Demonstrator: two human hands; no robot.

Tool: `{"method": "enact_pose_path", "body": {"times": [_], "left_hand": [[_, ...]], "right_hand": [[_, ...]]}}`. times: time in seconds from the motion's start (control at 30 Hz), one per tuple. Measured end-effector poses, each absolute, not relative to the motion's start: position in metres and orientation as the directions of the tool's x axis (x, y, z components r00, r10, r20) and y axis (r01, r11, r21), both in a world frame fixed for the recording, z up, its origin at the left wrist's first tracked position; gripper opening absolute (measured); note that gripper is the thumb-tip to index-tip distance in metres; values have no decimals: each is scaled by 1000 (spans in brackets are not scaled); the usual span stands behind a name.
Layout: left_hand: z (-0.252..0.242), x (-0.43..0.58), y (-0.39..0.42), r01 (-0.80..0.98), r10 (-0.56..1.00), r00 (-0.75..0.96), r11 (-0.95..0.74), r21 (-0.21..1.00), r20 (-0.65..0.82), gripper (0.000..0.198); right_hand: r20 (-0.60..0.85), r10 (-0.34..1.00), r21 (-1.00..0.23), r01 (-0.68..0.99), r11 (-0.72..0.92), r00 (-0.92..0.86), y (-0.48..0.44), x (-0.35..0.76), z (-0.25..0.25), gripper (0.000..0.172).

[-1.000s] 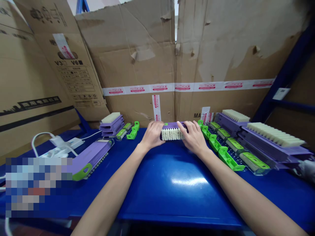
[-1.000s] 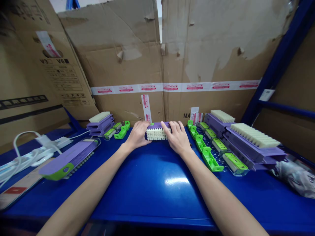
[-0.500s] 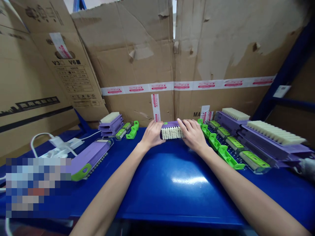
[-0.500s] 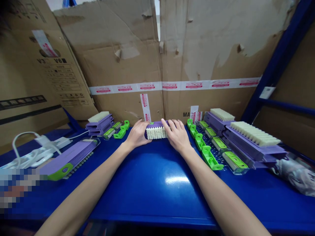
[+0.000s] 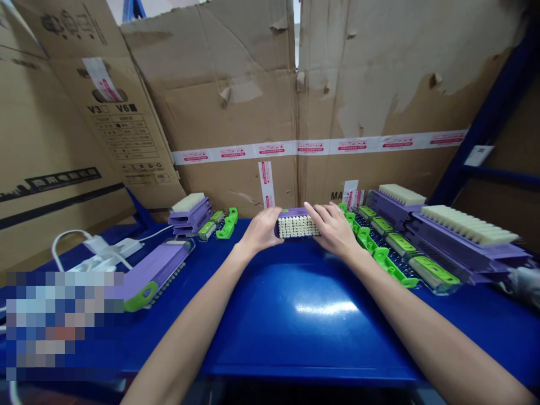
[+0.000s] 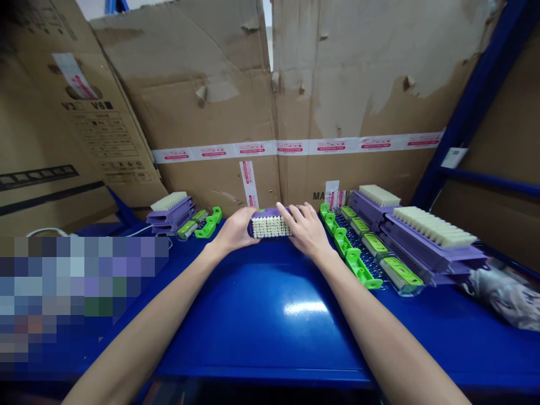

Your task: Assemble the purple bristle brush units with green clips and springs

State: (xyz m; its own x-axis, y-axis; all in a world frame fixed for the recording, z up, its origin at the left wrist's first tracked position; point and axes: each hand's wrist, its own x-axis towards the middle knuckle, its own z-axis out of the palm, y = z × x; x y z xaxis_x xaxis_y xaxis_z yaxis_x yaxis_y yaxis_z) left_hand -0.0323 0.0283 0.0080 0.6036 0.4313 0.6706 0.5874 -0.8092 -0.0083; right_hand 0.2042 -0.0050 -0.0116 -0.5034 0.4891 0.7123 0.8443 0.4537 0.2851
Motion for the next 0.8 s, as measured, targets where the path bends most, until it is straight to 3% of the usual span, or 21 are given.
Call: {"method": "enact_pose_path", "body": {"times": [0.13, 0.37, 0.5, 0.63, 0.8], "left_hand": [[4, -24, 24, 576, 479, 548, -810, 106, 686, 54], [11, -23, 21, 516, 465, 545, -842, 158, 698, 58], [15, -25, 20, 493, 463, 534, -850, 185, 707, 61], [21, -26, 16, 460, 483, 521, -854, 244, 704, 63], [31, -23, 7, 413, 563, 468, -821, 395, 681, 63]], "right_hand": [[706, 493, 245, 829, 503, -508, -3, 214, -14, 88], [697, 466, 256, 796, 549, -545, -2, 221, -12, 89], [728, 461, 198, 799, 568, -508, -1, 219, -13, 94], [738, 490, 89, 787, 611, -464, -3, 218, -13, 95], [737, 576, -158, 739, 655, -353, -9, 210, -16, 98]]}}
